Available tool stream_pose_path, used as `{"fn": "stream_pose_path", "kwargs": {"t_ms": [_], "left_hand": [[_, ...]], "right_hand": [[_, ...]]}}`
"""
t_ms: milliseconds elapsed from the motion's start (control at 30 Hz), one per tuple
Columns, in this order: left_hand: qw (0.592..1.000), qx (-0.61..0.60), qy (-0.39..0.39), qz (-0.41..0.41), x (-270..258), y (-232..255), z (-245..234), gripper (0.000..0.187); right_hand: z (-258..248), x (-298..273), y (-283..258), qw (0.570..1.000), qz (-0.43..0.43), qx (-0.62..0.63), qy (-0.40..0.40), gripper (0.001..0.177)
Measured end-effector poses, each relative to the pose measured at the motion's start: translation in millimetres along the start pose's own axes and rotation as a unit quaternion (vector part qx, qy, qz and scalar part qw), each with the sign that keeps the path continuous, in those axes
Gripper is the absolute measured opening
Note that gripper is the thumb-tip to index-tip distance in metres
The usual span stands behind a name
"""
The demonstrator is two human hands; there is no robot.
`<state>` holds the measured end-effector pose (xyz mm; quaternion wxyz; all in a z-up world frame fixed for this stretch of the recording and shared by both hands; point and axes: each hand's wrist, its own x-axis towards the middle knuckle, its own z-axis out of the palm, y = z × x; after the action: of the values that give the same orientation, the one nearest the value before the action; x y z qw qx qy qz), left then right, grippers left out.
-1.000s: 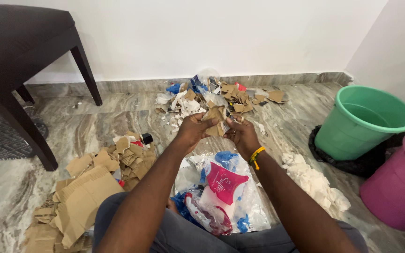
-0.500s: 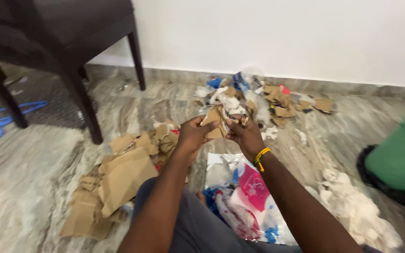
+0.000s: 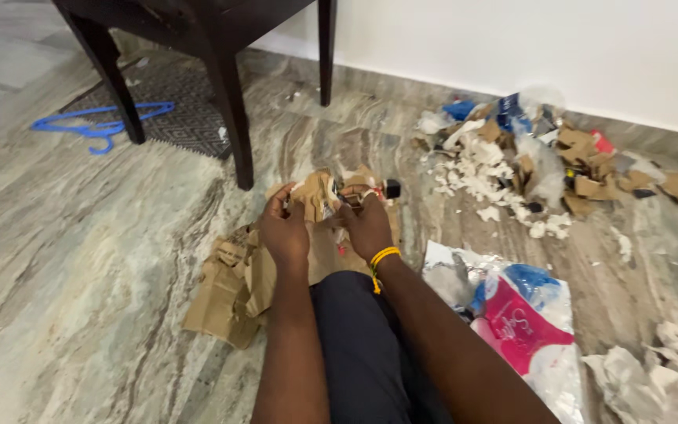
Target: The person sits on the floor and sorts through a pile of mixed waste, separating cardboard, paper, and plastic into distinct piles. They tear larger cardboard pieces into smaller fragments and place them into a designated pile, while also handling plastic bags and paper scraps.
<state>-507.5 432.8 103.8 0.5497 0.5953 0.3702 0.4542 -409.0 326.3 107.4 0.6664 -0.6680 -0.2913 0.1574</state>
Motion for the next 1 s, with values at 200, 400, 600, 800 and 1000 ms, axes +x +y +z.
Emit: {"fn": "stream_pose_path", "kwargs": {"t_ms": [200, 400, 600, 800, 1000], "left_hand": [[0.991, 0.053, 0.043, 0.118, 22, -71, 8, 0.031], [0.994, 0.062, 0.086, 0.003, 39, -109, 18, 0.038], [0.993, 0.099, 0.022, -0.064, 37, -108, 16, 0.034], [0.971, 0.185, 0.082, 0.124, 32, -81, 16, 0.030], [0.999, 0.009, -0.017, 0.038, 27, -69, 19, 0.024]], "right_hand": [[2, 5, 47, 0.936, -0.151, -0.306, -0.082, 0.040], [3, 24, 78, 0.897, -0.199, -0.339, -0.202, 0.050], [7, 32, 90, 0.794, -0.221, -0.494, -0.275, 0.032], [11, 23, 79, 0.842, -0.119, -0.467, -0.241, 0.079], [5, 19, 71, 0.846, -0.172, -0.462, -0.203, 0.068]]}}
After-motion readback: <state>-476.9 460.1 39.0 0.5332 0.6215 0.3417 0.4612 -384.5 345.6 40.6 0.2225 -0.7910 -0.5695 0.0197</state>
